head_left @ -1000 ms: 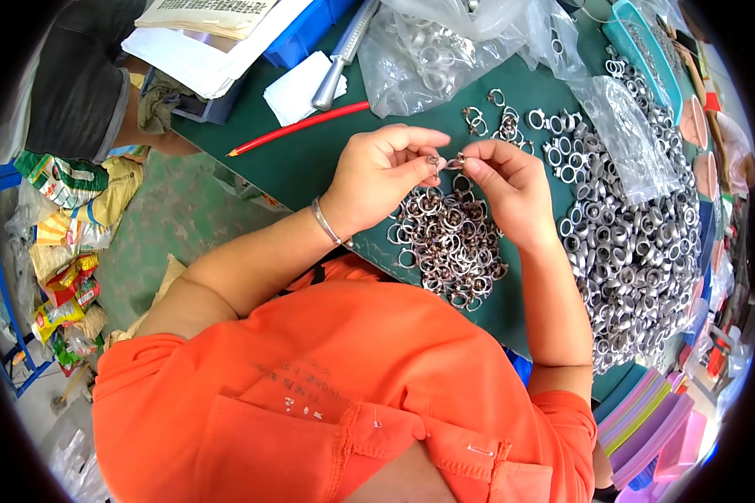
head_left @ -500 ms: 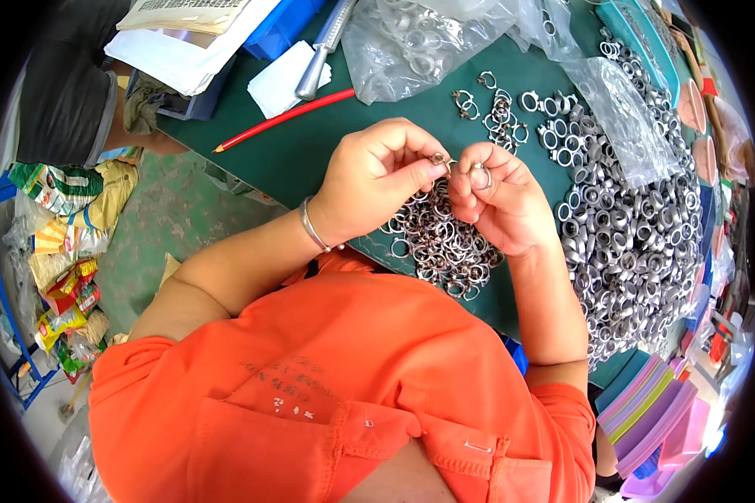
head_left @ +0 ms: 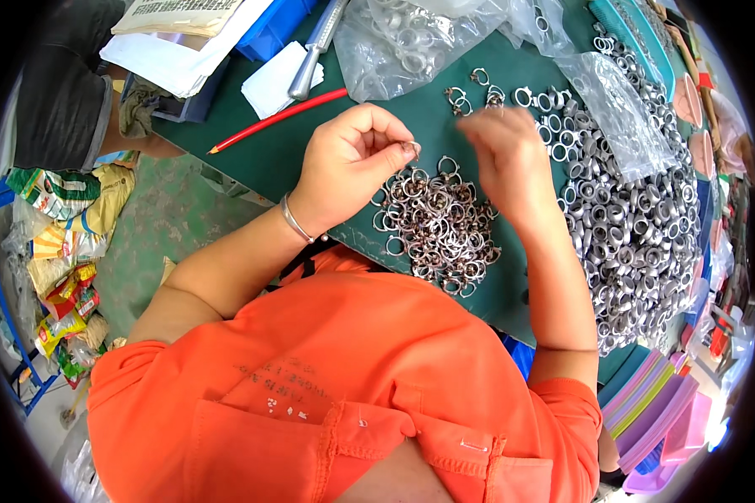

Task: The person assembles metal ring components by hand, picking up individual rings from a pile, joining them together, and placing the sub-assemblies into bags or containers; they also write on a small card and handle a piece of cloth.

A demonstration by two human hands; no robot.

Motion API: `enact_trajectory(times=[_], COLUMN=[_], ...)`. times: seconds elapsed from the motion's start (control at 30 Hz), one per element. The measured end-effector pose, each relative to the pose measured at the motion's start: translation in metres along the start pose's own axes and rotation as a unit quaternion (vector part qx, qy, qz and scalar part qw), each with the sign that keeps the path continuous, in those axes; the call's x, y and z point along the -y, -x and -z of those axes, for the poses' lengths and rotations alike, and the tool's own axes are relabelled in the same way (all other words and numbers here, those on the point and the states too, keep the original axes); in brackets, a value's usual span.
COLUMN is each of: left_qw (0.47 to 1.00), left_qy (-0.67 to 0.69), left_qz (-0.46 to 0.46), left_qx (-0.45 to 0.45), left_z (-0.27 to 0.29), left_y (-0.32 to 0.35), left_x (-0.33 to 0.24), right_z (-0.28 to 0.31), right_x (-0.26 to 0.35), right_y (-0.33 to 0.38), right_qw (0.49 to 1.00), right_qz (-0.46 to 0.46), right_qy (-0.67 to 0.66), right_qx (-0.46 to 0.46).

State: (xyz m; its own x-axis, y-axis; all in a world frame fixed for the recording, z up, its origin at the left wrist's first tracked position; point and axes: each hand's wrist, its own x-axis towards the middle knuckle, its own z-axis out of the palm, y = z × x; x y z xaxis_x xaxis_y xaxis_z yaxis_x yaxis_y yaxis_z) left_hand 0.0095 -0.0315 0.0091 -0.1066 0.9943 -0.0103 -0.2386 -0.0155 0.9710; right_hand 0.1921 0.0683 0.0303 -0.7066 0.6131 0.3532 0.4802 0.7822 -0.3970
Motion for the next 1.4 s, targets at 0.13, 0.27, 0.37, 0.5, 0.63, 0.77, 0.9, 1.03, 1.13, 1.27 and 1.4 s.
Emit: enact_trajectory(times=[0.13, 0.27, 0.37, 0.5, 0.63, 0.77, 0.9, 1.03, 1.13, 1.27, 1.4], left_qw=[0.999, 0.999, 1.000, 0.999, 0.999, 0.998, 0.971, 0.930, 0.960, 0.972, 0.887], left_qy=[0.031, 0.034, -0.008, -0.013, -0.023, -0.003, -0.165, -0.250, -0.157, 0.211, 0.383], left_qz=[-0.008, 0.021, 0.012, 0.035, -0.027, -0.064, -0.172, -0.266, -0.228, 0.107, 0.237], left_qx=[0.017, -0.001, -0.005, 0.006, 0.018, 0.012, 0.020, -0.030, -0.036, 0.021, 0.098], left_z=[-0.004, -0.005, -0.005, -0.009, -0.007, -0.006, -0.003, -0.008, -0.009, -0.006, -0.002], left_y=[0.000, -0.002, -0.005, -0.009, -0.009, -0.007, -0.006, -0.008, -0.005, -0.003, -0.007], left_x=[0.006, 0.006, 0.011, 0.007, 0.007, 0.005, -0.003, -0.014, -0.002, -0.008, -0.001], right_z=[-0.018, -0.019, -0.015, 0.001, 0.003, -0.014, -0.035, -0.033, -0.024, 0.003, 0.010], right_x=[-0.017, -0.023, -0.014, 0.014, 0.018, -0.005, -0.014, -0.015, -0.004, 0.013, 0.025], right_y=[-0.011, -0.005, -0.003, 0.000, -0.002, -0.020, -0.022, -0.016, -0.003, 0.014, 0.029], right_qw=[0.996, 0.990, 0.995, 0.940, 0.855, 0.998, 0.989, 0.990, 0.989, 0.874, 0.820], right_qz=[-0.022, -0.007, -0.013, -0.212, -0.253, -0.025, -0.034, -0.021, -0.112, -0.300, -0.364], right_qy=[0.081, 0.137, 0.084, -0.259, -0.442, -0.001, 0.135, 0.140, -0.081, -0.382, -0.441], right_qx=[-0.019, -0.020, -0.043, 0.061, 0.100, -0.054, -0.039, -0.009, -0.060, 0.011, -0.013])
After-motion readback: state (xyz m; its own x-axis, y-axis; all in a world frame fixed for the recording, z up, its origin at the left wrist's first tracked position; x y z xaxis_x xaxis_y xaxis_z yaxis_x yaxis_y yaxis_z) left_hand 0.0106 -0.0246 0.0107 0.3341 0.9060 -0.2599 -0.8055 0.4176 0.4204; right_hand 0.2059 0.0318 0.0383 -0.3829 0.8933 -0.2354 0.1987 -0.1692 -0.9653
